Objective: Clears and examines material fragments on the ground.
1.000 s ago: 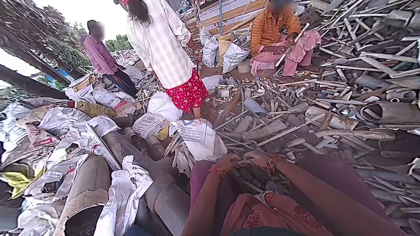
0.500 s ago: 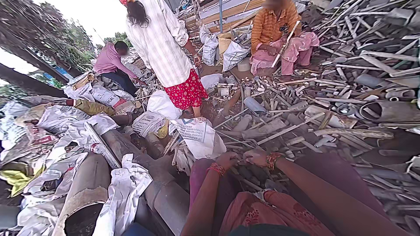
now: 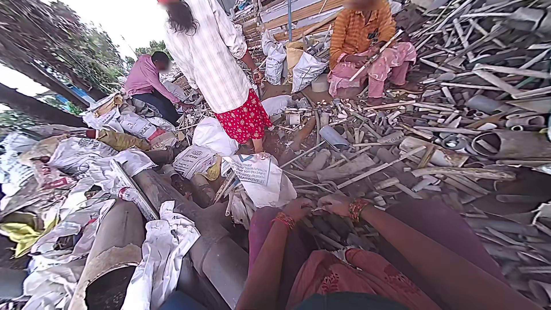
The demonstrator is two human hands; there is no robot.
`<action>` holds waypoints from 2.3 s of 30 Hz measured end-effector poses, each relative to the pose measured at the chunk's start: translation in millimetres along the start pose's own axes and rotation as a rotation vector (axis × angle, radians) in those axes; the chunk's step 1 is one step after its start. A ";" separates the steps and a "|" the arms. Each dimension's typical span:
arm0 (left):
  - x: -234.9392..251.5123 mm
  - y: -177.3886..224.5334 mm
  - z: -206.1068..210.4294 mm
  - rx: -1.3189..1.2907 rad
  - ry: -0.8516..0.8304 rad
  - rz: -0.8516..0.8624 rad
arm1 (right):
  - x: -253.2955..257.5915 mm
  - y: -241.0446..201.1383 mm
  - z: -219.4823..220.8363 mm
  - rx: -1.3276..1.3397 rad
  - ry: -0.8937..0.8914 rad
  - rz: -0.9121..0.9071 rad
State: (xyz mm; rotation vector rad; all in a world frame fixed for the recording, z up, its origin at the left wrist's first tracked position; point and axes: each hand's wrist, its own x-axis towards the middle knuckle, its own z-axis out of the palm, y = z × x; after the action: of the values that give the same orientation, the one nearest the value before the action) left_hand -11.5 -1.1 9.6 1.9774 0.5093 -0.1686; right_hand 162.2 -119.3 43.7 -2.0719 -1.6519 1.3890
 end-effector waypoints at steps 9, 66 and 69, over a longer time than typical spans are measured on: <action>-1.4 4.0 -0.4 0.044 0.002 0.011 | 1.4 0.7 0.5 0.004 -0.005 -0.013; -3.0 3.4 -0.5 -0.007 -0.020 0.027 | -1.1 -0.5 0.1 -0.013 -0.010 -0.030; -3.5 5.0 -0.7 0.012 -0.014 0.024 | -2.4 -2.7 -0.3 -0.013 -0.019 -0.017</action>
State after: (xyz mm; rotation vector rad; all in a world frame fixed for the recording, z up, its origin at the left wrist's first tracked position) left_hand -12.5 -3.4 15.2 1.9923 0.4759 -0.1709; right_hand 160.6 -120.2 46.9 -2.0530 -1.6870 1.4006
